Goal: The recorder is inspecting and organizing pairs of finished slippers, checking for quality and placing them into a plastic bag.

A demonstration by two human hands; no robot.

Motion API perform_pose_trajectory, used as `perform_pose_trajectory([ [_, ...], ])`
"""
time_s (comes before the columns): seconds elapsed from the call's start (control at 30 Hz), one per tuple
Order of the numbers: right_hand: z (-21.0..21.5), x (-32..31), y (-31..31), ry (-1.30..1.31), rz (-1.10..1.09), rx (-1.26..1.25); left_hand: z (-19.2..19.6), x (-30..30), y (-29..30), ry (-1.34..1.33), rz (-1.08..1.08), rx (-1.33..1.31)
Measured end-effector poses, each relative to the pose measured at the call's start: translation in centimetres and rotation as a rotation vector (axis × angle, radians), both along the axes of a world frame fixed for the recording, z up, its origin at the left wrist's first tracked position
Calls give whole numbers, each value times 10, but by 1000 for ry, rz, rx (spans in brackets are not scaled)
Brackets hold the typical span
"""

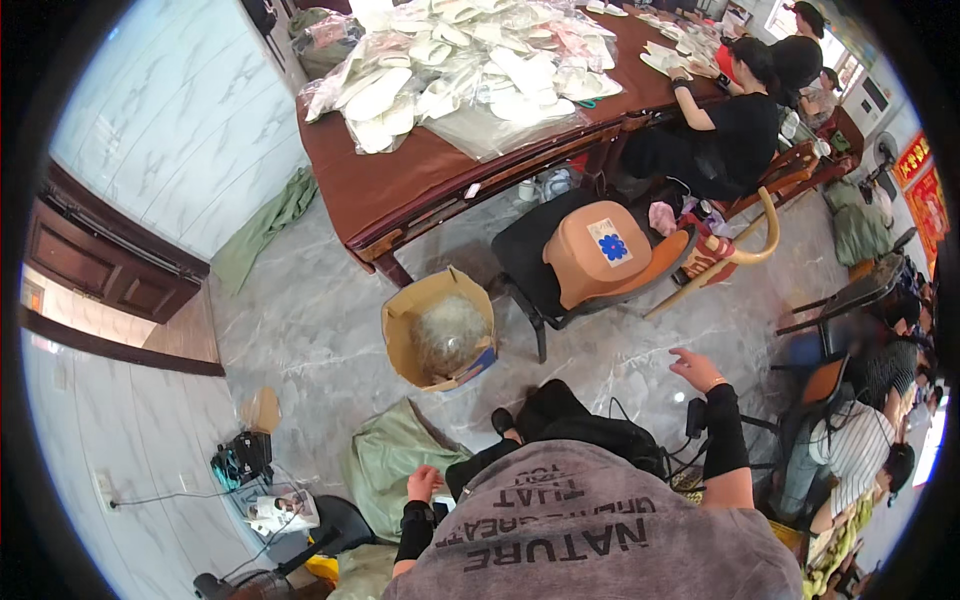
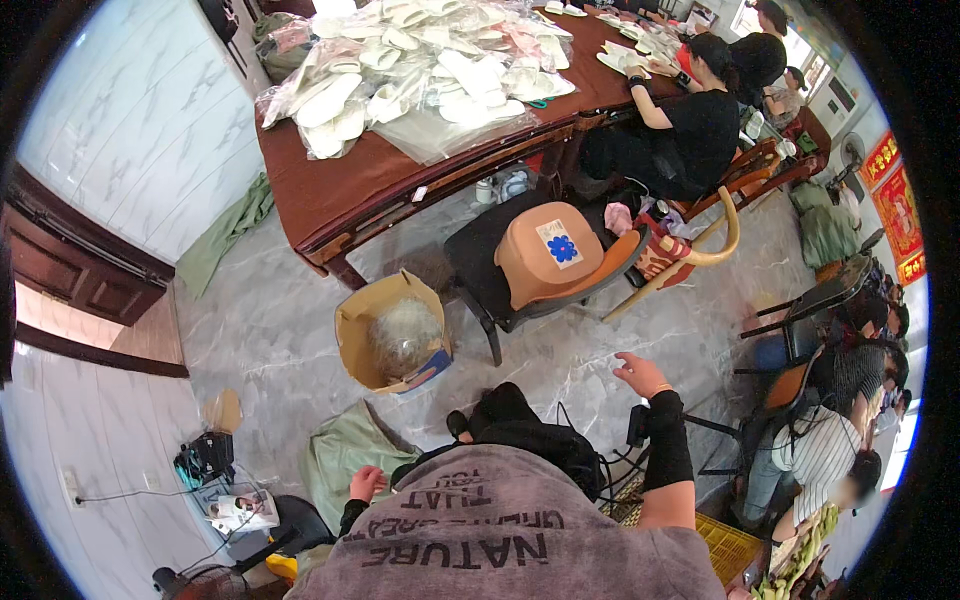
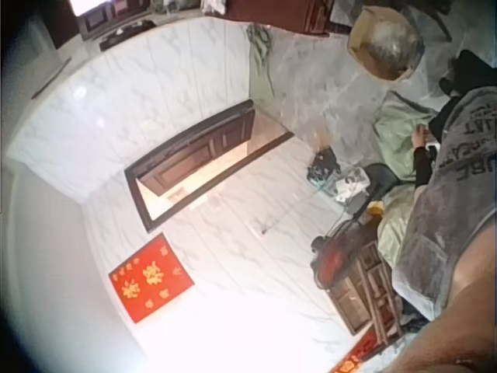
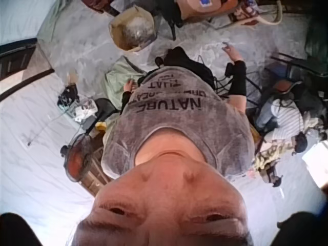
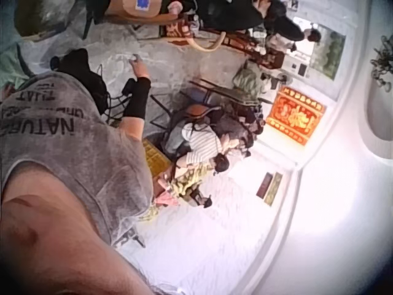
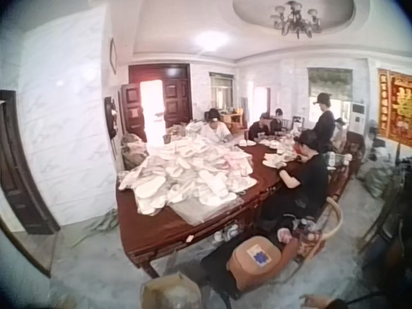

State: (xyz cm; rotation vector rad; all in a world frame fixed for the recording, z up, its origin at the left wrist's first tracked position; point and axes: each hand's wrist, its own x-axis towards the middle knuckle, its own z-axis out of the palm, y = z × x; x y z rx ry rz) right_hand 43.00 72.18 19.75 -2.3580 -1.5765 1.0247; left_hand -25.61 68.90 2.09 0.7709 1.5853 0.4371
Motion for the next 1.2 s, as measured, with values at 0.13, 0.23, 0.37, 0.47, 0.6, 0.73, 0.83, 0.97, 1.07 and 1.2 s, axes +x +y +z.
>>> perform_pose_trajectory([
  [0.13,3,25,46,-80,-18,33,-19,-16,23,82,130,-138],
  [0.23,-2,36,83,-125,-66,57,-24,-22,37,238,-64,45],
  [0.37,-14,49,124,-174,-154,31,-16,-3,78,113,116,-58],
  [0.47,-26,58,150,-217,-304,23,-15,30,115,74,165,-148],
  [0.6,-36,66,175,24,-470,61,-11,59,149,18,48,-52],
  [0.73,-35,69,185,-17,-533,64,-8,70,173,126,-143,-35],
  [0.83,-37,70,188,47,-571,94,-6,64,184,125,-164,-79],
  [0.97,-54,67,196,137,-765,104,-7,48,183,105,-28,-89],
  [1.07,-70,63,202,150,-982,211,-6,36,178,80,-22,-108],
  [1.2,-86,64,198,-83,-909,240,7,22,185,175,6,-135],
])
